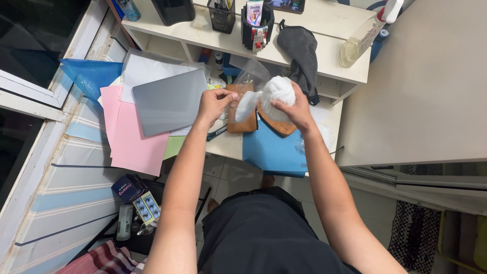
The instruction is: The person is sorting through the contents of a small pouch and organizing various items on a cluttered desk, including papers and a watch.
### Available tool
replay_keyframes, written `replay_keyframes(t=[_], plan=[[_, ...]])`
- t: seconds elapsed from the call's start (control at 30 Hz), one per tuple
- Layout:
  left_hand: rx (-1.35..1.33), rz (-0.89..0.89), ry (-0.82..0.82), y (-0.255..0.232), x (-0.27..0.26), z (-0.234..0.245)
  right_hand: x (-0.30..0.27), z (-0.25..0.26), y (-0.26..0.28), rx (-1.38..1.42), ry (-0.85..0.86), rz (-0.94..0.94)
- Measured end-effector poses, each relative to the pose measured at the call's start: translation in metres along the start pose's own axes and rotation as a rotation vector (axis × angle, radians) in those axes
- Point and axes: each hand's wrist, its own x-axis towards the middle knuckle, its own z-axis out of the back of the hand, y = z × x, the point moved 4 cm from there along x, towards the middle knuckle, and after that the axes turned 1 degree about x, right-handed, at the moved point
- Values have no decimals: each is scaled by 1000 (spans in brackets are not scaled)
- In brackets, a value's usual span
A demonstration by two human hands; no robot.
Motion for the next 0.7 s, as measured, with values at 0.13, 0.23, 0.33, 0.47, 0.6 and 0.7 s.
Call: replay_keyframes(t=[0.13,0.23,0.33,0.47,0.6,0.7], plan=[[-102,9,-71,1,6,0,-10,-26,11,64,42,73],[-44,-4,-141,1,7,-2,-18,-44,36,-47,149,246],[170,-24,-61,10,10,-10,-26,-58,76,-222,267,261],[248,-34,25,-1,8,-13,-13,-62,80,-461,430,163],[266,-57,-138,8,18,-2,-6,-59,69,-609,392,107],[107,-46,-193,-20,-1,-4,-4,-56,53,-703,398,116]])
